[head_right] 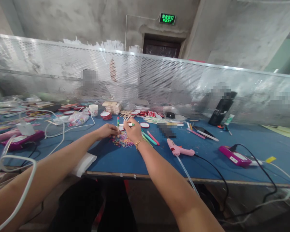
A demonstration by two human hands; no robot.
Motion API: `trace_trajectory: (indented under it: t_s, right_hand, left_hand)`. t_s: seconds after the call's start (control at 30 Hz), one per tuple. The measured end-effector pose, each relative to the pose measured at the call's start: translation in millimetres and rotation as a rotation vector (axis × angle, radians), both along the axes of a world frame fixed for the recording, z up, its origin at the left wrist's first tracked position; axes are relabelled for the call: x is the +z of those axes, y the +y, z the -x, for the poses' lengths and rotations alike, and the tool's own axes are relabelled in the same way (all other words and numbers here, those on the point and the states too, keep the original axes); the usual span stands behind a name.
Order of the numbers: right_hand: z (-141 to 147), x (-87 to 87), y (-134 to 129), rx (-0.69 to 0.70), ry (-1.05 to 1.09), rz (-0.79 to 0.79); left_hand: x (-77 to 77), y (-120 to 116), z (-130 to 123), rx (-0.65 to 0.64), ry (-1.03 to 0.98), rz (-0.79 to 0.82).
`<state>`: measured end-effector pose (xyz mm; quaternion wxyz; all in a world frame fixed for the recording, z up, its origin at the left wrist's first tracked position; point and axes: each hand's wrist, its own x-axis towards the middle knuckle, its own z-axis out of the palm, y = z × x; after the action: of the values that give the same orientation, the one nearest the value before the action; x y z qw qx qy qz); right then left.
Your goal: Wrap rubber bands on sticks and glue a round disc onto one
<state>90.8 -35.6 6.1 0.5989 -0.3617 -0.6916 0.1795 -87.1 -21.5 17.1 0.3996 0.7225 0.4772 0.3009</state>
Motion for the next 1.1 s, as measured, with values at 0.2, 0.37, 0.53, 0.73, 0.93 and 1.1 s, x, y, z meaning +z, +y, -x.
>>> trace_trajectory:
  t_s: [0.2, 0.37, 0.53, 0.73, 0.93, 1.1]
  right_hand:
    - [0.6, 2.0, -2.0, -0.023, -0.012, 0.012]
    - [-0.1, 2.9, -2.8, 0.015, 0.004, 0.012]
    - [0.5, 2.4, -2.5, -0.017, 0.005, 0.013]
    - [1.2, 2.6, -2.8, 0.011, 0.001, 0.018]
    - [0.9, 2.0, -1.9, -0.010, 0.028, 0.020]
    - [1.9, 1.4, -2.6, 0.023, 0.032, 0.026]
  left_hand:
    - [-0.1, 0.0, 0.1, 0.002, -0.012, 0.000]
    - [-1.0, 1.2, 0.7, -0.003, -0.003, -0.009]
    - [-1.9, 2.4, 1.8, -0.015, -0.004, -0.016]
    - [-0.9, 0.9, 1.1, -0.012, -0.013, 0.001]
    - [0.0, -0.5, 0.1, -0.016, -0.003, -0.007]
    - [-0.7, 0.2, 0.4, -0.019, -0.009, 0.009]
